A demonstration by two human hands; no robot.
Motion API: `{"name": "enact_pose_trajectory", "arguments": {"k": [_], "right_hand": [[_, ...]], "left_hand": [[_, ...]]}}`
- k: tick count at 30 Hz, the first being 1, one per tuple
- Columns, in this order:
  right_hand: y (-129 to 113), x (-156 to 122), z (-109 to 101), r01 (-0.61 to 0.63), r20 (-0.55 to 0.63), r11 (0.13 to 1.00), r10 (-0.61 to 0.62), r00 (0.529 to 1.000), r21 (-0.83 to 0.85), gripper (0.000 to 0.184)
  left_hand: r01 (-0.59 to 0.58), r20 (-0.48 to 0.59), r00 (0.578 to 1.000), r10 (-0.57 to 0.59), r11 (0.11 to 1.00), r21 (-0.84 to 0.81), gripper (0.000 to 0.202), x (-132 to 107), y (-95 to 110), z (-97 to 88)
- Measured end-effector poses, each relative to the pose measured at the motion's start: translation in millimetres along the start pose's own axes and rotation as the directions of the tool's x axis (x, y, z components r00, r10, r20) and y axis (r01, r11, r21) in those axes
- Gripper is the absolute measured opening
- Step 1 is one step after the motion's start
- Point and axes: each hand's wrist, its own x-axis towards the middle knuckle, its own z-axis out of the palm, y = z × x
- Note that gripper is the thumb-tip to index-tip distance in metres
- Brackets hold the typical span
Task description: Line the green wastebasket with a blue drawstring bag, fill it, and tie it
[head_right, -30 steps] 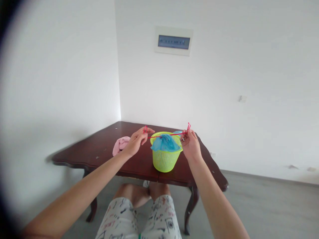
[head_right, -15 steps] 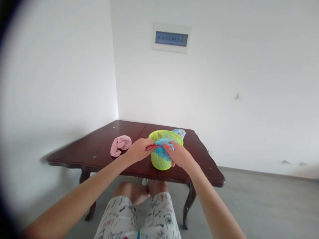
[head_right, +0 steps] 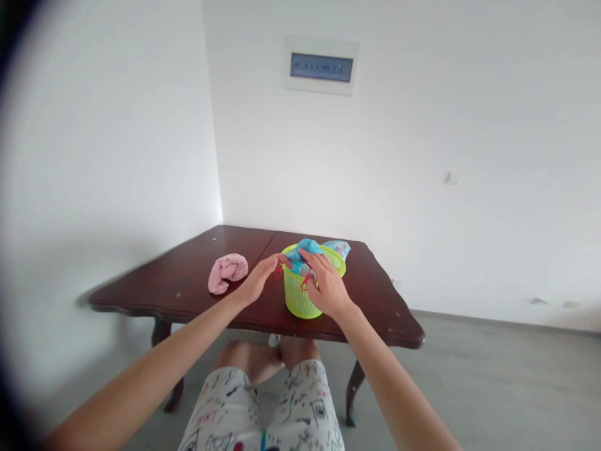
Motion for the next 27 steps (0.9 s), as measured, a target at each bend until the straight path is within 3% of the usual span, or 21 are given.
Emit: {"name": "enact_pose_trajectory", "arguments": {"k": [3,6,8,12,15,18,21,25,27], "right_hand": [[-9.2,3.2,4.3,0.096,0.131,0.995,-0.092,0.987,-0.024,0.070],[-11.8,4.1,15.8,0.115,0.287,0.993,-0.111,0.952,0.004,0.041],[-9.3,2.4,22.6,0.066,0.293,0.997,-0.051,0.955,-0.044,0.031],[4.1,-8.4,28.4,-0.054,0.069,0.998,0.056,0.996,-0.030,0.027],[16.3,-23.9,31.6,-0.161,-0.133,0.981,0.174,0.976,0.108,0.027],[25.9,-43.7,40.6,-0.225,-0.271,0.962,0.260,0.927,0.155,0.030],[31.2,-65.7,53.0,-0.223,-0.407,0.960,0.274,0.872,0.169,0.036],[33.8,-103.8,67.1,-0.225,-0.616,0.958,0.287,0.734,0.178,0.044],[36.4,-131.3,75.7,-0.260,-0.666,0.945,0.326,0.671,0.201,0.042]], "left_hand": [[0.146,0.067,0.988,-0.140,0.985,-0.095,0.084,15.9,-15.8,2.6],[0.199,0.021,0.980,-0.198,0.978,-0.067,0.071,36.7,-25.2,9.7],[0.186,-0.005,0.983,-0.186,0.982,-0.037,0.059,49.4,-26.6,13.1],[0.089,-0.019,0.996,-0.089,0.996,-0.004,0.038,63.5,-24.5,14.1],[-0.049,-0.052,0.997,0.056,0.990,0.132,0.024,65.5,-24.5,11.5],[-0.209,-0.054,0.969,0.240,0.919,0.335,0.023,70.1,-27.5,7.6],[-0.295,-0.018,0.942,0.336,0.851,0.435,0.030,86.2,-30.0,2.6],[-0.354,-0.034,0.909,0.416,0.812,0.464,0.031,126.1,-25.9,-4.8],[-0.386,-0.066,0.886,0.459,0.809,0.443,0.030,151.5,-21.6,-10.1]]}}
